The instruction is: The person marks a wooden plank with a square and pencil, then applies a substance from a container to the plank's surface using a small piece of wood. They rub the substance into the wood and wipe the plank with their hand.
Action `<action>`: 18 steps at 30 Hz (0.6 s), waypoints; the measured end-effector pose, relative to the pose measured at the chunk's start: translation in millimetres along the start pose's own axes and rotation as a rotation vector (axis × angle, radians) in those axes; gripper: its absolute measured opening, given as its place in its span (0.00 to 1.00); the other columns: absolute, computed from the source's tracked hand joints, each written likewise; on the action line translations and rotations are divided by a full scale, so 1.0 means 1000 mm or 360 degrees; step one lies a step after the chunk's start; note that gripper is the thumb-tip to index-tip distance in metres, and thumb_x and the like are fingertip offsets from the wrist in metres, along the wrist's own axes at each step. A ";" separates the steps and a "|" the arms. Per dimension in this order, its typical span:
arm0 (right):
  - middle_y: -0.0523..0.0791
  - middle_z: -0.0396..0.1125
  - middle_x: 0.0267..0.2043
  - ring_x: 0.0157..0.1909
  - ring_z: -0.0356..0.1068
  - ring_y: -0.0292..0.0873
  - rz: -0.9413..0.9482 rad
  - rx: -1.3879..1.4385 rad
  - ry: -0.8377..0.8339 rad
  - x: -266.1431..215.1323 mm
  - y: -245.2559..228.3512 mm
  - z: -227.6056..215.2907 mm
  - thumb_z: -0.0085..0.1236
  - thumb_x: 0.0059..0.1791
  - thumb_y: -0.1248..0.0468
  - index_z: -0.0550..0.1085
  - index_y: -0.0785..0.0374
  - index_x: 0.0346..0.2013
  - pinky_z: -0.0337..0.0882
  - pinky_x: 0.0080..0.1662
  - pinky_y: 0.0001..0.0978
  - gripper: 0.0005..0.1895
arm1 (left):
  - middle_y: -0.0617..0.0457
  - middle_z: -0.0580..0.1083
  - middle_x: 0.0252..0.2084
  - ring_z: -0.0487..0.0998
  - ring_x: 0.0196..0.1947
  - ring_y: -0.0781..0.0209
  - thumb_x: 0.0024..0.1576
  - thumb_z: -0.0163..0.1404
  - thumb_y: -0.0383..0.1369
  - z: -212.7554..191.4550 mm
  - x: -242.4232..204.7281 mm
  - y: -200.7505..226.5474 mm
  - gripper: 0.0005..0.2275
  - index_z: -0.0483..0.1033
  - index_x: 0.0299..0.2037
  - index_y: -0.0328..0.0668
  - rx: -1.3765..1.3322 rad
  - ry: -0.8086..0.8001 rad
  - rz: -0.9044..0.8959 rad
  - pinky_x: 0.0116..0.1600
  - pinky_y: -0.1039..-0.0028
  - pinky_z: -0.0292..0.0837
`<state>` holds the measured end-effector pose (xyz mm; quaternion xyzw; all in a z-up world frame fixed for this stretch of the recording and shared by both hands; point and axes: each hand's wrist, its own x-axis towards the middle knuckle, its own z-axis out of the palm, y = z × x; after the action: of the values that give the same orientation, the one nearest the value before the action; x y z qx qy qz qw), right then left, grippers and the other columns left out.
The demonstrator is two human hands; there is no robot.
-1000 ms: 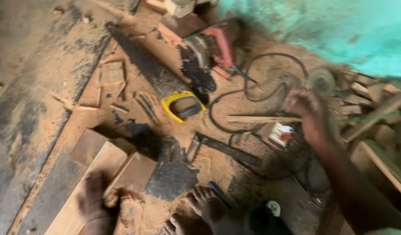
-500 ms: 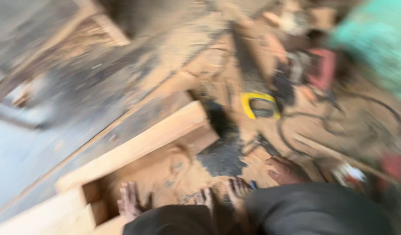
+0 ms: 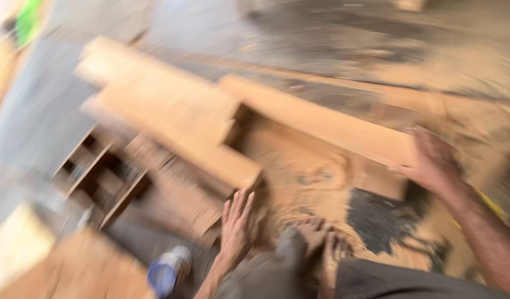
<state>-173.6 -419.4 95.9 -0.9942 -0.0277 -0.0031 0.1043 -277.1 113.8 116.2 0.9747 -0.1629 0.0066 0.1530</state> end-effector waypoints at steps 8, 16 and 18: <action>0.61 0.69 0.54 0.49 0.74 0.53 0.0010 0.0192 -0.0200 -0.016 0.024 0.063 0.72 0.34 0.45 0.55 0.68 0.79 0.77 0.51 0.45 0.65 | 0.39 0.62 0.73 0.63 0.70 0.44 0.57 0.62 0.35 -0.008 -0.075 -0.003 0.32 0.63 0.71 0.38 -0.0422 -0.0257 -0.0219 0.69 0.51 0.60; 0.62 0.74 0.47 0.43 0.79 0.56 0.0239 0.0832 -0.0844 0.013 0.082 0.065 0.70 0.43 0.55 0.60 0.75 0.71 0.82 0.47 0.45 0.48 | 0.46 0.71 0.67 0.70 0.68 0.50 0.52 0.58 0.24 -0.042 -0.130 -0.010 0.26 0.74 0.64 0.43 -0.0384 -0.0563 0.0071 0.72 0.55 0.62; 0.63 0.72 0.50 0.46 0.77 0.57 0.0280 0.0787 -0.0724 0.008 0.087 0.073 0.68 0.46 0.56 0.60 0.76 0.71 0.80 0.50 0.46 0.46 | 0.45 0.72 0.66 0.71 0.66 0.49 0.56 0.58 0.28 -0.035 -0.115 -0.017 0.22 0.74 0.63 0.43 -0.0397 -0.0376 -0.0014 0.68 0.57 0.66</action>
<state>-160.8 -488.8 6.6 -0.9126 0.0357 0.2344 0.3330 -379.1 175.8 137.7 0.9429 -0.1749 -0.1289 0.2526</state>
